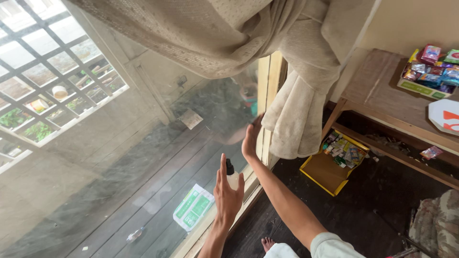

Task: The person cleans a glass sliding door by spraying liquid from a bottle onto the surface and wiping it with a cloth. They move across the glass, applying the spray and wiping the entire area to remove dirt and streaks.

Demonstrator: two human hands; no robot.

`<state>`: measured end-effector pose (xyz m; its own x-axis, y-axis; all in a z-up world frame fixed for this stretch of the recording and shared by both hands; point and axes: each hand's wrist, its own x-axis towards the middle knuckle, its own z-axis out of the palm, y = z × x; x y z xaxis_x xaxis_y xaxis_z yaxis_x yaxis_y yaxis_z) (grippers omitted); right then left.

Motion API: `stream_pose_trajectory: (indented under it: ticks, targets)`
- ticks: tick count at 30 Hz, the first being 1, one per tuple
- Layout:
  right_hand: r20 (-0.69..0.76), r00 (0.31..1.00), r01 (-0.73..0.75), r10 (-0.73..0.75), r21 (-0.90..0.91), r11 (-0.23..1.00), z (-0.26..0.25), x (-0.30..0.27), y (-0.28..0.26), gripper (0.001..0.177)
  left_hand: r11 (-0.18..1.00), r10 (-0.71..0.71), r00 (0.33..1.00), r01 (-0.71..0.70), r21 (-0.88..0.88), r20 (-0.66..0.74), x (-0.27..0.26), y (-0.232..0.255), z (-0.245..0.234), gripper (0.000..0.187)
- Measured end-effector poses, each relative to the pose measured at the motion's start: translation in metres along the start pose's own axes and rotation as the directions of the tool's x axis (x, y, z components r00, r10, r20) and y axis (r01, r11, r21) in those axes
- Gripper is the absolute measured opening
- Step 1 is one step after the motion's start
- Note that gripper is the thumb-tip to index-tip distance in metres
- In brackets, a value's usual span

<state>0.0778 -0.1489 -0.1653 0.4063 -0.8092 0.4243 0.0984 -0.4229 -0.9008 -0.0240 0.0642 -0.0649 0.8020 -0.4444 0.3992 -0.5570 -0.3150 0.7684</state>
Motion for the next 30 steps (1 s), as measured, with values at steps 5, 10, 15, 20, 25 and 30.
stream_pose_trajectory:
  ticks: [5, 10, 15, 20, 25, 30]
  targets:
    - [0.075, 0.968, -0.246, 0.240, 0.096, 0.964, 0.016, -0.026, 0.072, 0.098, 1.000, -0.007, 1.000, 0.007, 0.016, 0.003, -0.004, -0.007, 0.001, 0.084]
    - [0.129, 0.930, -0.365, 0.345, 0.194, 0.911, 0.015, -0.035, 0.079, 0.098, 1.000, -0.018, 1.000, 0.018, -0.003, -0.007, -0.013, -0.007, -0.004, 0.084]
    - [0.085, 0.974, -0.225, 0.209, 0.267, 0.937, 0.015, -0.036, -0.001, 0.097, 0.997, -0.070, 0.997, 0.071, 0.013, -0.012, -0.015, -0.006, -0.014, 0.086]
    - [-0.021, 0.981, 0.195, -0.195, 0.194, 0.961, 0.020, -0.027, -0.107, 0.091, 0.997, -0.072, 0.996, 0.072, 0.005, -0.046, -0.018, -0.008, -0.028, 0.086]
    - [0.013, 0.876, 0.475, -0.483, 0.164, 0.865, 0.013, -0.010, -0.178, 0.079, 0.996, -0.091, 0.995, 0.092, 0.013, -0.042, -0.021, -0.010, -0.036, 0.086]
    - [0.030, 0.802, 0.591, -0.597, 0.114, 0.799, 0.012, -0.001, -0.179, 0.072, 0.995, -0.097, 0.994, 0.097, 0.013, -0.041, -0.021, -0.012, -0.037, 0.086]
